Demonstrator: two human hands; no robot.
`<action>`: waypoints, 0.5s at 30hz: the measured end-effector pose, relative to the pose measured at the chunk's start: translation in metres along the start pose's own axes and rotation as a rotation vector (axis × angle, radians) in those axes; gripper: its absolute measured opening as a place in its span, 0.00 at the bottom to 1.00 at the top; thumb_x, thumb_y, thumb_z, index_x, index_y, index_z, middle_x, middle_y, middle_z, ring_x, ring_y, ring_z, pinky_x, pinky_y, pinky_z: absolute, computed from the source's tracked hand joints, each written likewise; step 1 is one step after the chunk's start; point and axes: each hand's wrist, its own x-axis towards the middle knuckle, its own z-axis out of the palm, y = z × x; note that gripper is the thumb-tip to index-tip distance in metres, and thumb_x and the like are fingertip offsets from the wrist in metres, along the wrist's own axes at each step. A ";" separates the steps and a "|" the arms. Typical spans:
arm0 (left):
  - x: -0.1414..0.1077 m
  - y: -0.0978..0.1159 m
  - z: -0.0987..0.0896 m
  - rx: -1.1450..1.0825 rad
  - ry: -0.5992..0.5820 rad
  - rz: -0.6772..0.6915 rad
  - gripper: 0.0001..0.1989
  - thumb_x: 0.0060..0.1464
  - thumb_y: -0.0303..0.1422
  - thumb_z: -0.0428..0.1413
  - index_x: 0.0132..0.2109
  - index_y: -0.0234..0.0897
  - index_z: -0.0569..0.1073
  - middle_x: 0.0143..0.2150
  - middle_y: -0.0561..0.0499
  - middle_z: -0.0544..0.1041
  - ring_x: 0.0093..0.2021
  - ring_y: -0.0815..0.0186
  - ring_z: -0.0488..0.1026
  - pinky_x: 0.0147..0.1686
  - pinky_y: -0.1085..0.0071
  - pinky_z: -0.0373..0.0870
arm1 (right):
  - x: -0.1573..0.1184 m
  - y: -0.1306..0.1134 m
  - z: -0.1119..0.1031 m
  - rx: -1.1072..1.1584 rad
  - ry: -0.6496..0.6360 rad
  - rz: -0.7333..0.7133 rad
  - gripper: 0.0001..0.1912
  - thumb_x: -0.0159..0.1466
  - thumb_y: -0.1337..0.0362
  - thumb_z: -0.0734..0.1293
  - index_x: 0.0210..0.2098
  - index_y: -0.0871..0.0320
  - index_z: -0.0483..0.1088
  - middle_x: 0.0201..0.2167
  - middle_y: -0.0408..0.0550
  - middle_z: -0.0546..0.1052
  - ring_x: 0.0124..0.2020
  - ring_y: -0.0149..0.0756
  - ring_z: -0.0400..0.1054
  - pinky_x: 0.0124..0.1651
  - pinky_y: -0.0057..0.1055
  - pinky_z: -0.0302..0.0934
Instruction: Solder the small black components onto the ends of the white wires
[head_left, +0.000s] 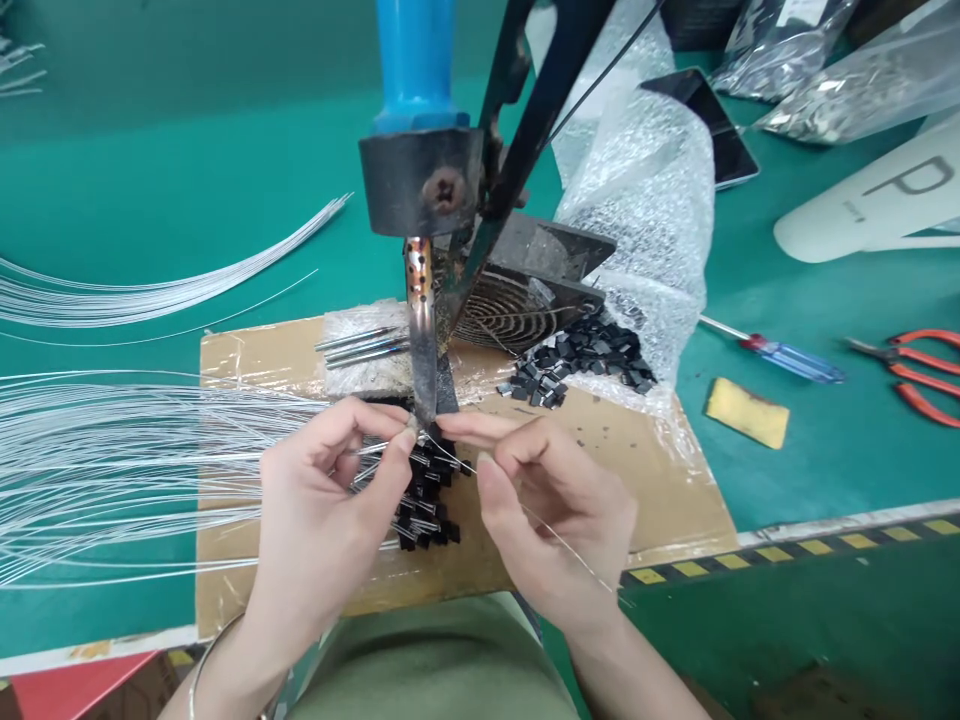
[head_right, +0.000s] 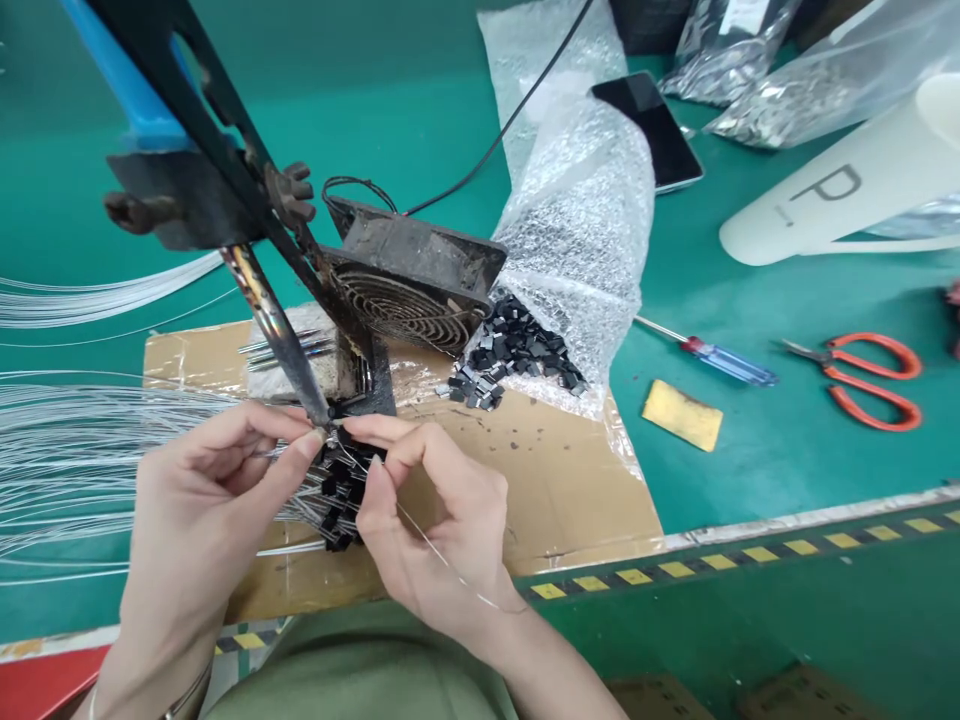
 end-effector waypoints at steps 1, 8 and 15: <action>0.001 0.000 0.000 0.004 0.000 -0.001 0.05 0.56 0.28 0.65 0.31 0.40 0.80 0.33 0.54 0.82 0.27 0.72 0.70 0.23 0.76 0.62 | 0.001 0.000 0.000 0.012 0.002 0.003 0.12 0.70 0.74 0.69 0.34 0.52 0.69 0.52 0.47 0.86 0.57 0.42 0.80 0.62 0.40 0.73; 0.002 0.003 -0.002 0.023 0.011 0.005 0.05 0.56 0.28 0.65 0.31 0.40 0.79 0.33 0.55 0.81 0.24 0.74 0.65 0.22 0.74 0.57 | 0.006 -0.001 0.001 0.049 0.014 0.010 0.12 0.70 0.75 0.68 0.33 0.52 0.68 0.51 0.47 0.86 0.56 0.41 0.81 0.62 0.40 0.73; 0.002 0.004 -0.001 -0.010 0.031 0.004 0.05 0.56 0.28 0.66 0.32 0.40 0.80 0.35 0.55 0.83 0.28 0.72 0.71 0.25 0.76 0.62 | 0.006 -0.002 0.003 0.053 0.029 -0.001 0.11 0.69 0.74 0.69 0.33 0.52 0.69 0.51 0.50 0.86 0.54 0.45 0.82 0.60 0.45 0.76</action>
